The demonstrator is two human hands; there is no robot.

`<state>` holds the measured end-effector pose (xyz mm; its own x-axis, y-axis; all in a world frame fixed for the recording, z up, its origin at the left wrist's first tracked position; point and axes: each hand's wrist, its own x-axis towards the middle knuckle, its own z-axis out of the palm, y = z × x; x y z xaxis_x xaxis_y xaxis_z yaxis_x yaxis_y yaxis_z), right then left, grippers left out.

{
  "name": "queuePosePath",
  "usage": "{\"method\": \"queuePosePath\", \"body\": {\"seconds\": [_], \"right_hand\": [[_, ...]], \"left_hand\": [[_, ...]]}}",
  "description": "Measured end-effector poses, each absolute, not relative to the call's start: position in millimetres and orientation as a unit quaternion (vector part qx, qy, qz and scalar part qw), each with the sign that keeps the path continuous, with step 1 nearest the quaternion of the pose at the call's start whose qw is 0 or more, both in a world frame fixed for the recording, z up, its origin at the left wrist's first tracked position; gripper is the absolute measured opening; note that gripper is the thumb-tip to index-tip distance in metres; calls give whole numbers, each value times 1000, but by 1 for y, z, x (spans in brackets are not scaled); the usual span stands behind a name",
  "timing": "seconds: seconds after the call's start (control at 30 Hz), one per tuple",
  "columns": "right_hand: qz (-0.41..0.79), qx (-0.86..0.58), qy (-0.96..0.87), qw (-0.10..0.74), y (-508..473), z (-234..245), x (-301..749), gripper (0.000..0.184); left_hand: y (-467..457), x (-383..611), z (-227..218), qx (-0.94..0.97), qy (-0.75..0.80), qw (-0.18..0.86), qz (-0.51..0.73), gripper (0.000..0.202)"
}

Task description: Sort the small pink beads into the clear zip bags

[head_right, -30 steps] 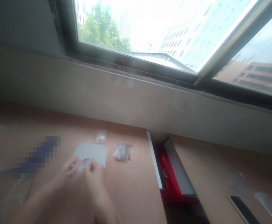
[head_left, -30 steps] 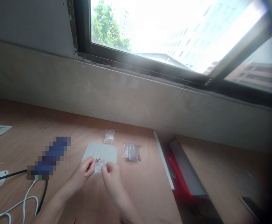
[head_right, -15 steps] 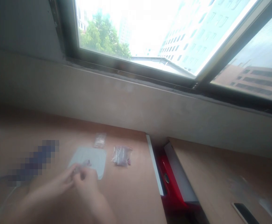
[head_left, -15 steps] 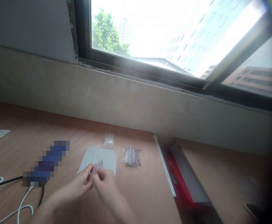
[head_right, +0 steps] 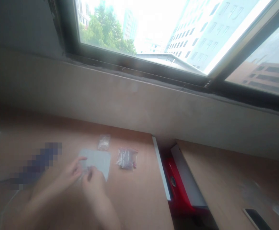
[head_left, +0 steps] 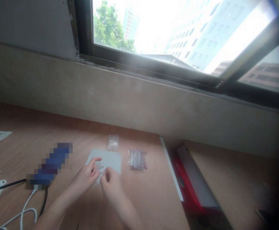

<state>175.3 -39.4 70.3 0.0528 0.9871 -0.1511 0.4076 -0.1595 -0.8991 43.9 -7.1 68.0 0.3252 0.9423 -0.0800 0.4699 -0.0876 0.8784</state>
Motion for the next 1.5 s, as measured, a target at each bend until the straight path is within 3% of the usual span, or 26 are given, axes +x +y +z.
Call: {"method": "queuePosePath", "body": {"seconds": [0.17, 0.37, 0.5, 0.63, 0.83, 1.23, 1.5], "right_hand": [[452, -610, -532, 374, -41, 65, 170, 18], [531, -575, -428, 451, -38, 64, 182, 16], [643, -486, -430, 407, -41, 63, 178, 13], [714, -457, -382, 368, -44, 50, 163, 21], [626, -508, -344, 483, -46, 35, 152, 34], [662, -542, -359, 373, -33, 4, 143, 29], [710, -492, -319, 390, -27, -9, 148, 36]], "left_hand": [[-18, 43, 79, 691, 499, 446, 274, 36], [-39, 14, 75, 602, 491, 573, 259, 47], [-45, -2, 62, 518, 526, 610, 288, 42], [-49, -1, 48, 485, 485, 676, 269, 36], [-42, -3, 27, 441, 546, 627, 337, 33], [-22, -17, 3, 439, 643, 526, 343, 39], [-24, -22, -3, 422, 614, 558, 365, 38]]}}
